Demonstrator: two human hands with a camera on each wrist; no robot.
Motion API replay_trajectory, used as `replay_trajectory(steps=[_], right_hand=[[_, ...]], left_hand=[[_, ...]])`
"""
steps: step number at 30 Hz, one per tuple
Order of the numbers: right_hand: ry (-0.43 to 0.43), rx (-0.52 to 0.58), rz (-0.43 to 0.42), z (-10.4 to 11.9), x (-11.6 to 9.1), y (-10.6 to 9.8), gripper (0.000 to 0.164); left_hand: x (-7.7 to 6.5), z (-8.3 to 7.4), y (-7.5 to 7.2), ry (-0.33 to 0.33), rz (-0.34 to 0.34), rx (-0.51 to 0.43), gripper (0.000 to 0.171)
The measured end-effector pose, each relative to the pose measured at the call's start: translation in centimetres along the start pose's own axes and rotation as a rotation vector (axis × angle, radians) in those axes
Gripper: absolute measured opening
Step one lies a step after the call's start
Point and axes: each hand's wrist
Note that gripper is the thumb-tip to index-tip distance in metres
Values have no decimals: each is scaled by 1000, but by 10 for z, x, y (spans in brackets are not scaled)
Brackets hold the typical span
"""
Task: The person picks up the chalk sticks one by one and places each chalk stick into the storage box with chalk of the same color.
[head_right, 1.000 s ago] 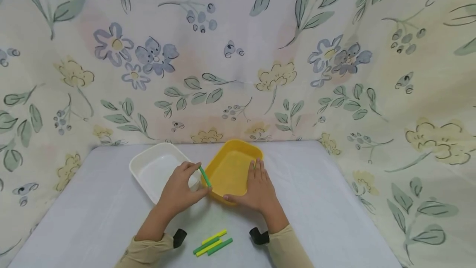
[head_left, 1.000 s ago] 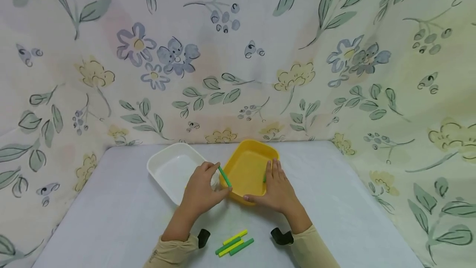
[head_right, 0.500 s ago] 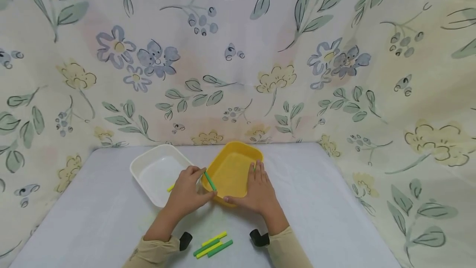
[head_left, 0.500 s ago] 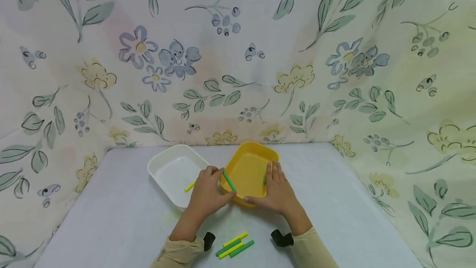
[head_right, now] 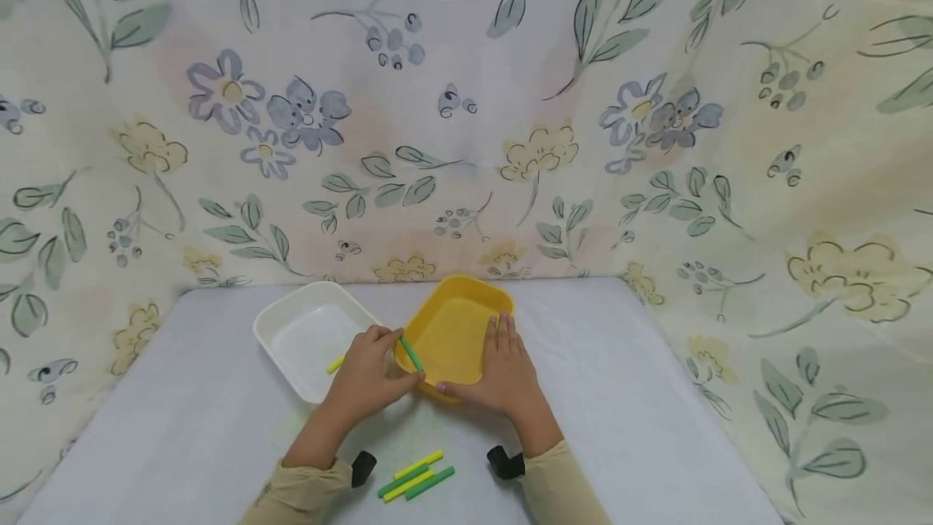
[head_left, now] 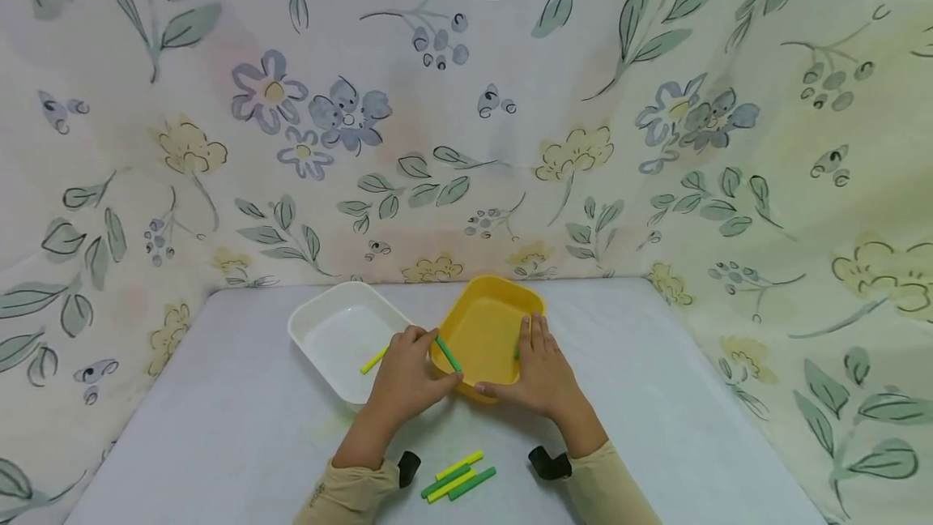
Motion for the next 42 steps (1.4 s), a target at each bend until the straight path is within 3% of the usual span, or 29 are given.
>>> replay_trajectory(steps=[10,17,26,35,42], right_hand=[[1,-19,31,-1,-2,0,149],[-31,-37,27,1,7,0,149],[-8,-37,55,0,5,-5,150],[-5,-29,53,0,7,-5,150],[-3,-42,60,0,6,-5,150]], left_hand=[[7,-3,4,26,19,69,81],[18,-6,-1,-39,23,59,81],[10,-9,2,-60,53,14,77],[-1,-10,-10,8,56,-17,63],[-16,-13,-28,138,74,-124,47]])
Point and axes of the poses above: each hand's wrist, its own x-axis towards the middle knuckle, its own y-axis out of the palm, z = x × y, and after that the axes turned 10 degrees about -z, right-handed
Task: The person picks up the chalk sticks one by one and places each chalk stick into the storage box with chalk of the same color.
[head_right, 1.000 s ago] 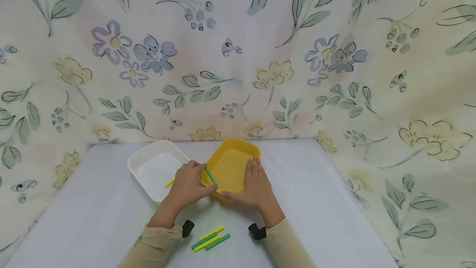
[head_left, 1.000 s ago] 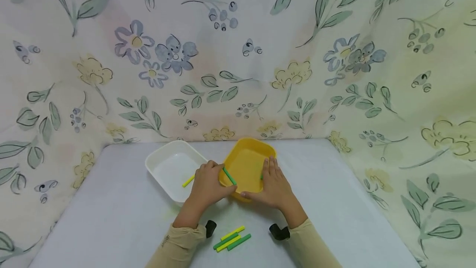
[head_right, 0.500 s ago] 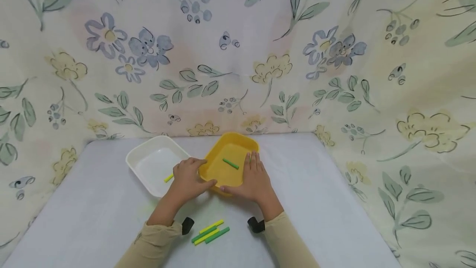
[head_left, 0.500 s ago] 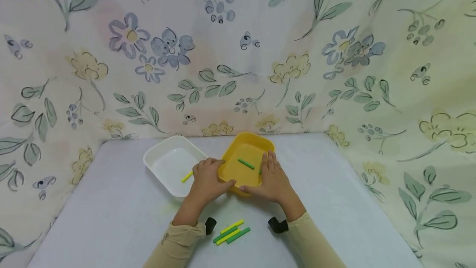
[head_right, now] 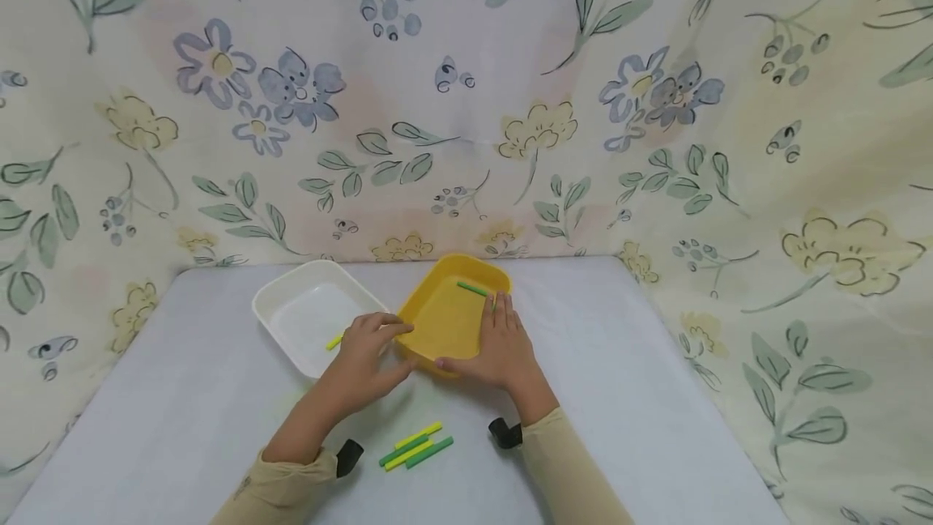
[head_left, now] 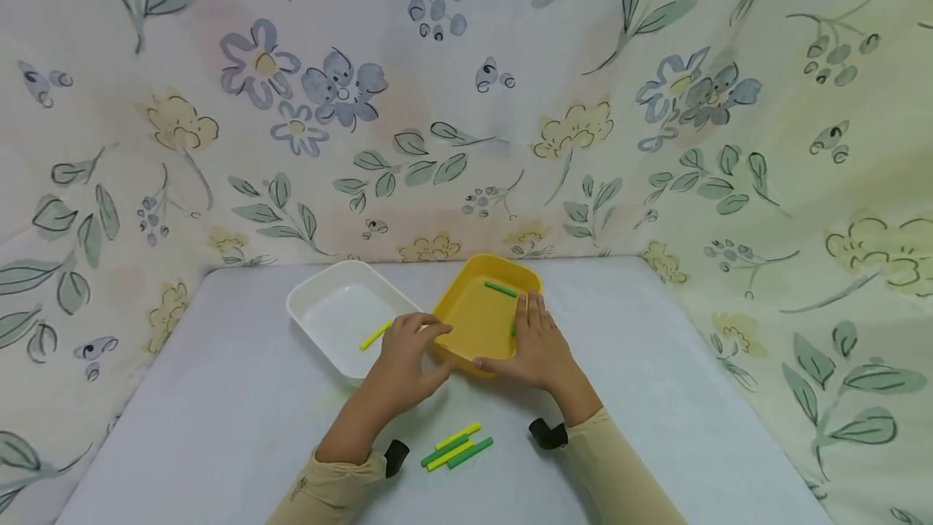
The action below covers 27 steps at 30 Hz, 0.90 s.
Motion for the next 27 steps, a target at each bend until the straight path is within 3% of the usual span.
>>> replay_trajectory(steps=[9,16,27], right_hand=[[14,22,7,3,0,-6,149],[16,3,10,2,-1,0,151],[22,16,12,2,-4,-3,151]], left_hand=[[-28,-5,-10,65,113,-87,47],[-50,-3,-7,83,297,-95,47],[-56,-4,-4,72,456,-94,63]])
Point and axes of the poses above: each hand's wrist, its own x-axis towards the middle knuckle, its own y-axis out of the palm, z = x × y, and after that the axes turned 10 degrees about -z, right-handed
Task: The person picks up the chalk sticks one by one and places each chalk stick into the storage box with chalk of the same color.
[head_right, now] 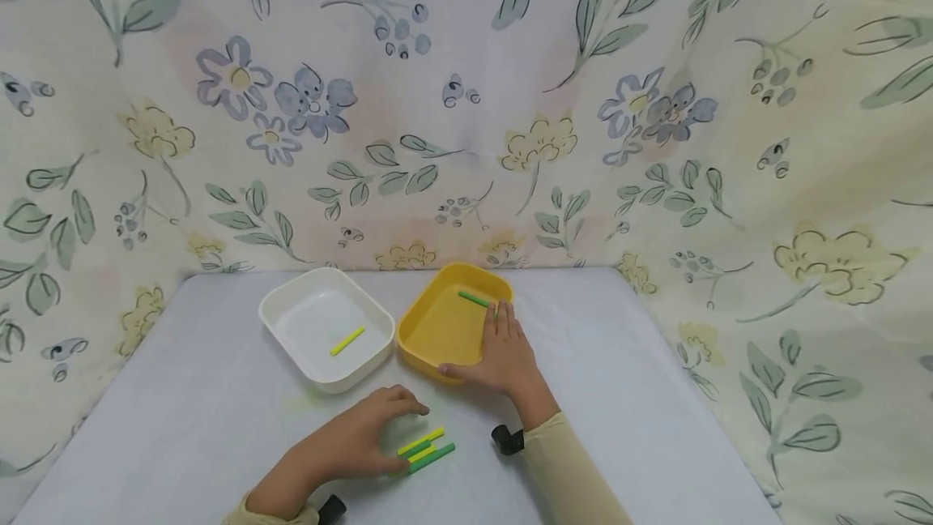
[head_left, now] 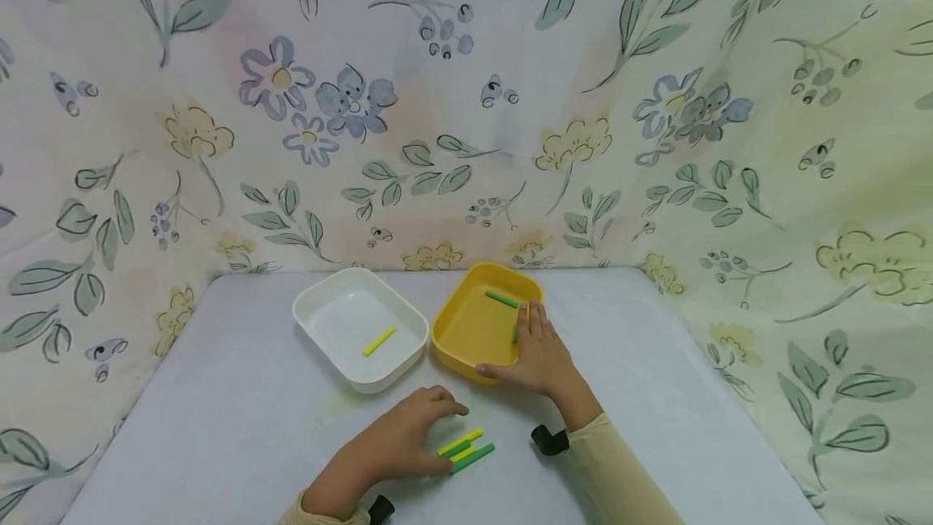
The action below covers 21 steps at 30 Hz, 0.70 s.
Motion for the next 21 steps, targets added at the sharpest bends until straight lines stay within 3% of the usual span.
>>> replay_trajectory(steps=[8,21], right_hand=[[8,-9,10,-1,-1,1,150],[3,2,-6,0,1,4,151]], left_hand=[[3,-1,6,-16,172,30,87],[15,-4,16,2,217,79,93]])
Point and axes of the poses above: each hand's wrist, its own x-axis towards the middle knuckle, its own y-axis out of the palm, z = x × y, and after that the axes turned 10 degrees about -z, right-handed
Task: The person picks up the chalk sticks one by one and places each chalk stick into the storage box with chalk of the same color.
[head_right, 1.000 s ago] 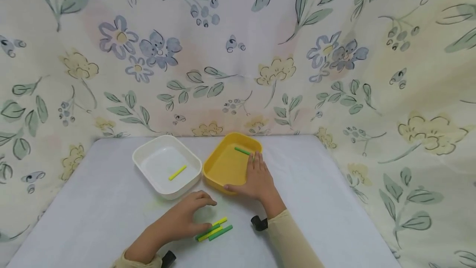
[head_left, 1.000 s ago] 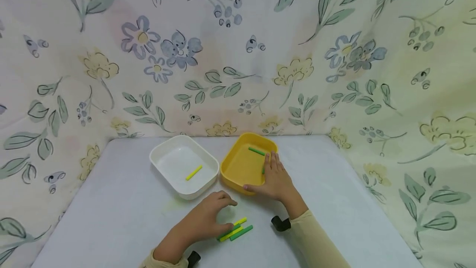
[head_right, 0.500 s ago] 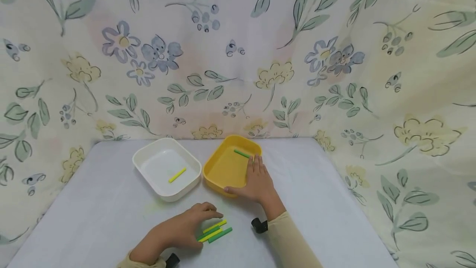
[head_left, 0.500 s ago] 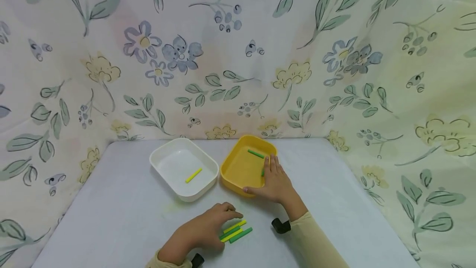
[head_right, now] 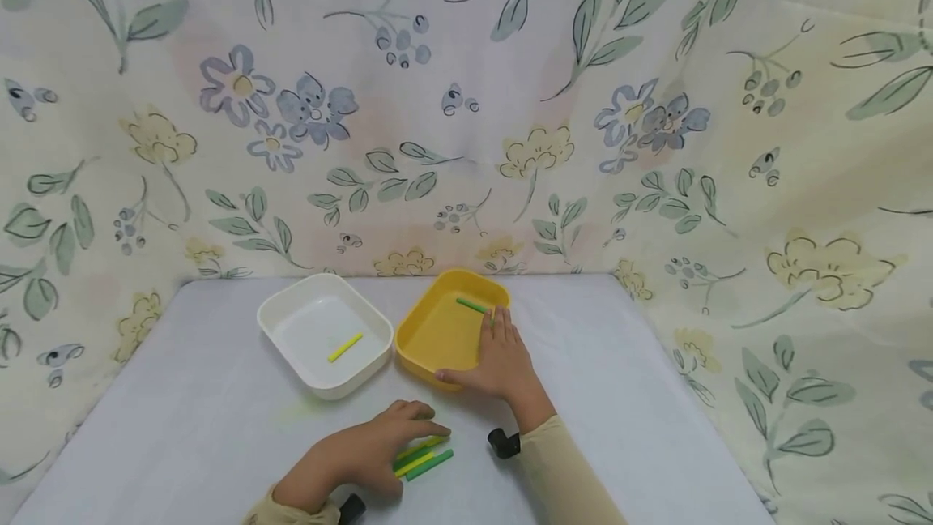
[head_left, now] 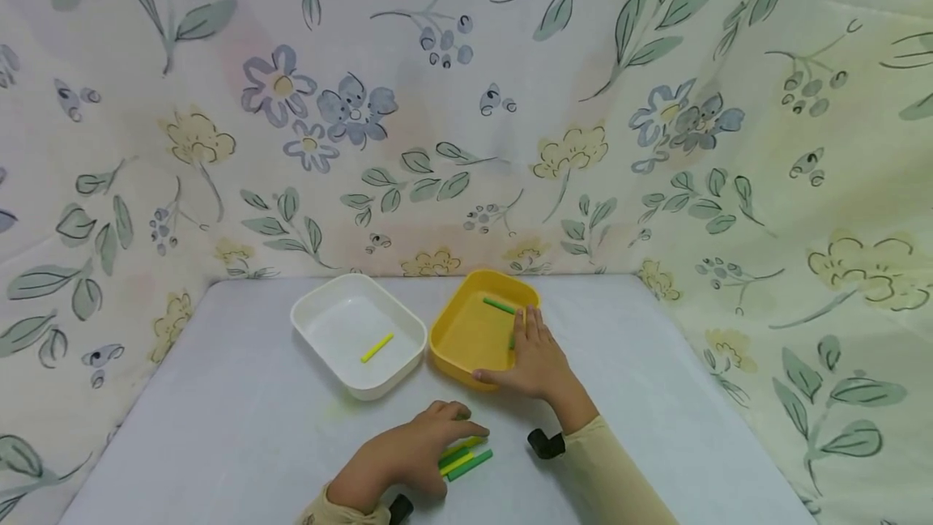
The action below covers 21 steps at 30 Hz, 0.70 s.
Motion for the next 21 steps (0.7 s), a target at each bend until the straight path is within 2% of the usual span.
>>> replay_trajectory(steps=[7,13,21], right_hand=[[-3,-18,4,0,2,0,152],[-9,-19,-1,2,5,-1,152],[4,-15,0,5,2,-1,152]], left_hand=[[5,-3,-2,-29,40,6,91],[7,3,-3,7,49,36,85],[6,4,-5,35,61,66,77]])
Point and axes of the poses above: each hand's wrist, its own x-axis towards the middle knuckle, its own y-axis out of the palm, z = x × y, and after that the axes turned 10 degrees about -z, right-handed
